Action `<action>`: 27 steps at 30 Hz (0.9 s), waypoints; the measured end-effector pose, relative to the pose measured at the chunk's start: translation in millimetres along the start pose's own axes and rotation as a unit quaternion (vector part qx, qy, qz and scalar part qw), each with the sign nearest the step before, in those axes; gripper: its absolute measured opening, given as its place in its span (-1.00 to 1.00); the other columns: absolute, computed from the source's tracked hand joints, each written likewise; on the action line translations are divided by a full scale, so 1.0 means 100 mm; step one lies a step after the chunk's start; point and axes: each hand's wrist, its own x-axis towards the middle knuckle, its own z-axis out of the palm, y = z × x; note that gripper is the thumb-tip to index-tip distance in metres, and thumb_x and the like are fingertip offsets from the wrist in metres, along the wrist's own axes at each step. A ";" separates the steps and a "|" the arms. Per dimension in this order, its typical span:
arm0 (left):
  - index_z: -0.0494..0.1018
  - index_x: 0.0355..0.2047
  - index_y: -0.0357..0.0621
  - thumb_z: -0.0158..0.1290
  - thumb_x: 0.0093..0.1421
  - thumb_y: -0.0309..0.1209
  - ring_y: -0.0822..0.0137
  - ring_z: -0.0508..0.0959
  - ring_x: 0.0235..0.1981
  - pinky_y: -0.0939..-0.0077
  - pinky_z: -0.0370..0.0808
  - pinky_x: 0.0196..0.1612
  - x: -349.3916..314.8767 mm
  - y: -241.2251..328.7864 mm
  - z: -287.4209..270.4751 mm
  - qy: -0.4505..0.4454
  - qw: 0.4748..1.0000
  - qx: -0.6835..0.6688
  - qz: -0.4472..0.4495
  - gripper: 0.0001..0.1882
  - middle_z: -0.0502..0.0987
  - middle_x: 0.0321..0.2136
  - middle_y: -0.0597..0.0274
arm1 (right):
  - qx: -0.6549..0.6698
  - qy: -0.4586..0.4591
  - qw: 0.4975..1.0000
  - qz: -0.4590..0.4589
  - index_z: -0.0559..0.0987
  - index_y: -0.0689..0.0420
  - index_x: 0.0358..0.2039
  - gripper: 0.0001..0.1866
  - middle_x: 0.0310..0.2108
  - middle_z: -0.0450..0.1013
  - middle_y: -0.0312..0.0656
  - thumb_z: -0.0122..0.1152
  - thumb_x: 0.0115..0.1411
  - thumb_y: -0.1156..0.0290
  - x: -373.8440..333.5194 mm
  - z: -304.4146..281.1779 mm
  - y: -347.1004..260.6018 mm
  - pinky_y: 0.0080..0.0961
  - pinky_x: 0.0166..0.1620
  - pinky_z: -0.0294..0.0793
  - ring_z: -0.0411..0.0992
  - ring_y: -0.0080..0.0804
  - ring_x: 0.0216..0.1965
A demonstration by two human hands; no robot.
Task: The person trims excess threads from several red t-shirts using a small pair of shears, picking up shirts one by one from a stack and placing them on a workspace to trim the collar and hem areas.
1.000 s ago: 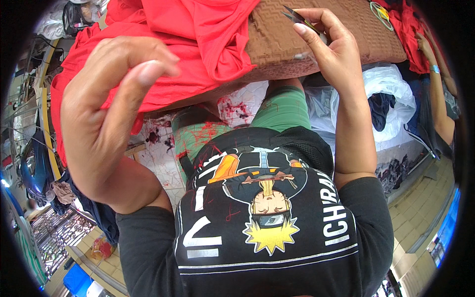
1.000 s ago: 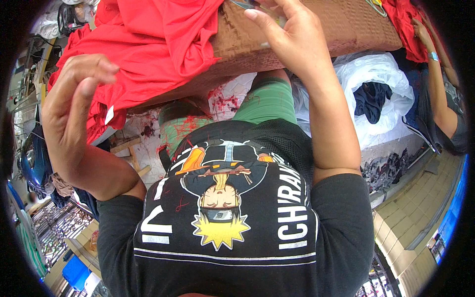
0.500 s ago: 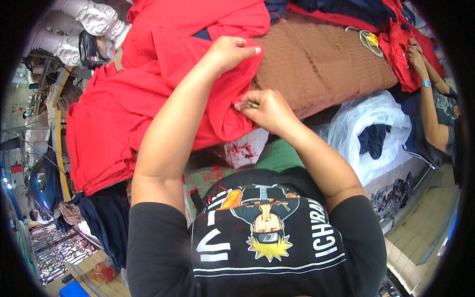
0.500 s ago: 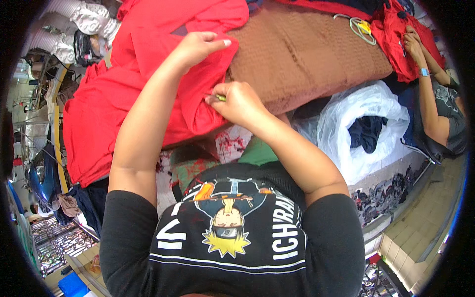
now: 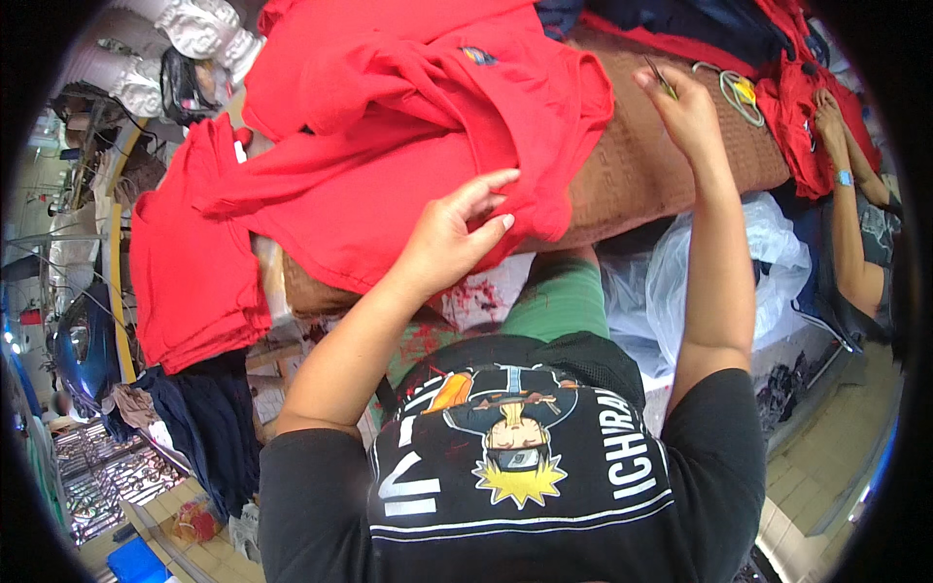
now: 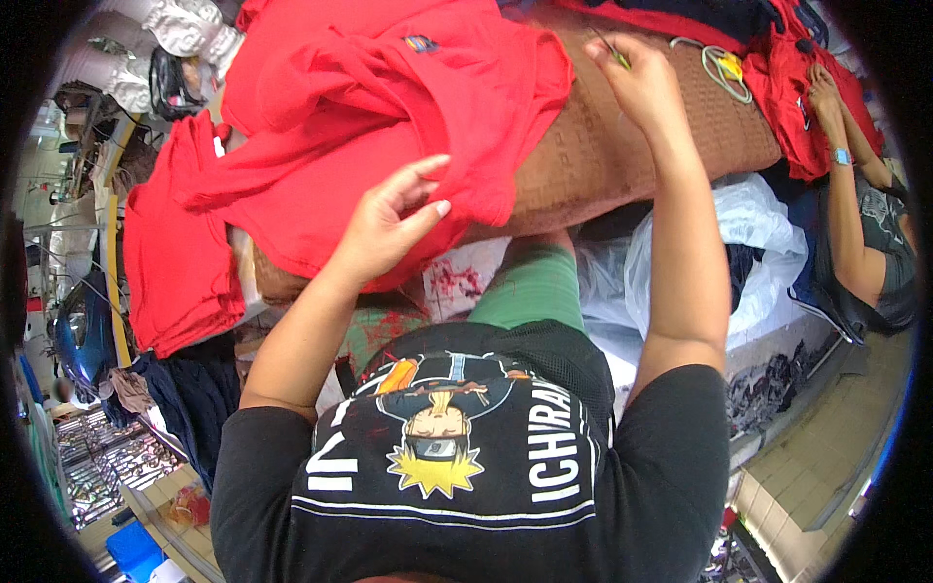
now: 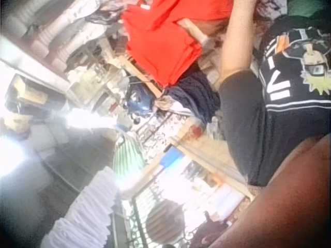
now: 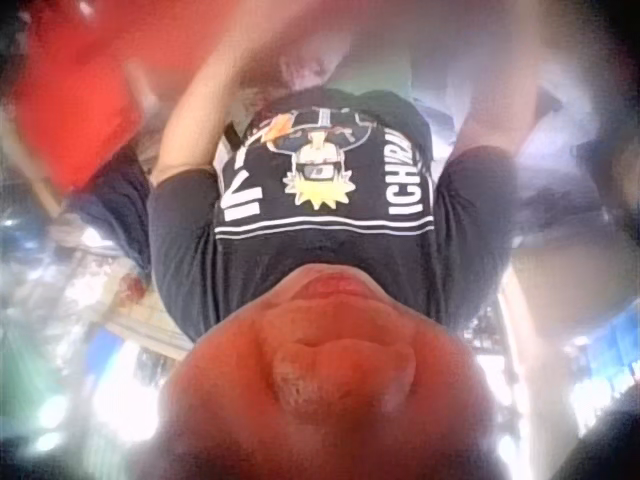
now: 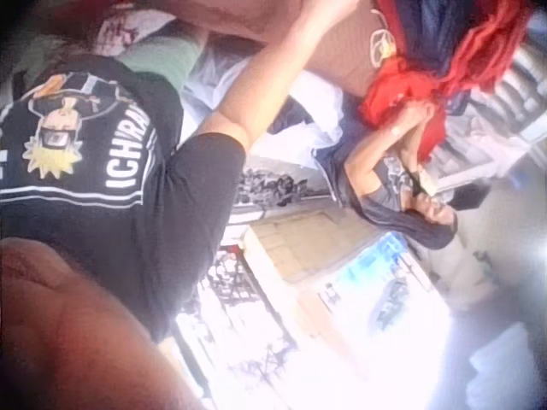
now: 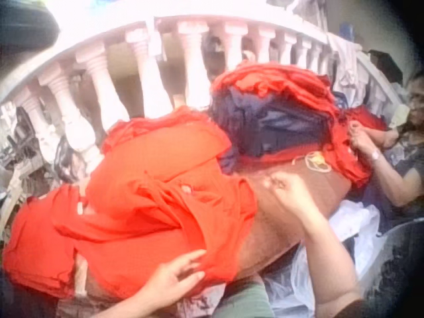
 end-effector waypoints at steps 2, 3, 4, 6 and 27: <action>0.29 0.15 -0.22 0.09 0.18 -0.54 0.49 0.47 -0.10 0.55 0.40 0.01 -0.09 -0.05 0.10 -0.011 0.999 0.034 -0.027 -0.50 0.50 -0.14 0.24 | 0.085 -0.060 0.991 0.083 0.64 0.14 -0.32 -0.68 -0.55 0.48 -0.25 0.21 0.19 0.12 -0.36 0.08 0.05 -0.57 -0.40 0.32 0.38 -0.57 -0.51; 0.27 0.17 -0.23 0.07 0.19 -0.56 0.54 0.44 -0.09 0.57 0.39 0.02 -0.10 -0.05 0.13 -0.016 0.998 0.053 -0.037 -0.49 0.47 -0.13 0.28 | 0.120 -0.097 0.981 0.122 0.64 0.13 -0.33 -0.69 -0.60 0.42 -0.37 0.20 0.20 0.13 -0.47 0.09 0.02 -0.64 -0.47 0.23 0.30 -0.65 -0.56; 0.30 0.15 -0.19 0.08 0.18 -0.54 0.49 0.48 -0.12 0.55 0.41 0.00 -0.11 -0.09 0.15 -0.006 0.999 0.028 -0.036 -0.50 0.51 -0.16 0.21 | 0.153 -0.132 0.966 0.161 0.65 0.12 -0.33 -0.71 -0.64 0.35 -0.49 0.20 0.21 0.14 -0.56 0.10 0.00 -0.70 -0.54 0.15 0.22 -0.73 -0.61; 0.35 0.11 -0.10 0.10 0.15 -0.52 0.41 0.57 -0.18 0.51 0.47 -0.06 -0.14 -0.16 0.16 0.018 0.999 -0.020 -0.031 -0.52 0.58 -0.20 0.08 | 0.144 -0.217 0.948 0.182 0.64 0.17 -0.41 -0.62 -0.66 0.41 -0.43 0.16 0.22 0.07 -0.67 0.03 -0.16 -0.72 -0.51 0.23 0.29 -0.68 -0.60; 0.55 -0.27 -0.10 0.05 0.07 0.14 0.14 0.50 -0.15 -0.32 0.03 0.12 0.30 1.12 -0.76 0.114 0.592 0.796 0.050 -0.46 0.56 -0.33 0.15 | 0.523 0.223 0.811 0.140 0.54 -0.01 -0.25 -0.86 -0.46 0.48 -0.50 0.26 0.18 0.35 -0.44 -0.41 -0.59 -0.85 -0.67 0.08 0.29 -0.85 -0.65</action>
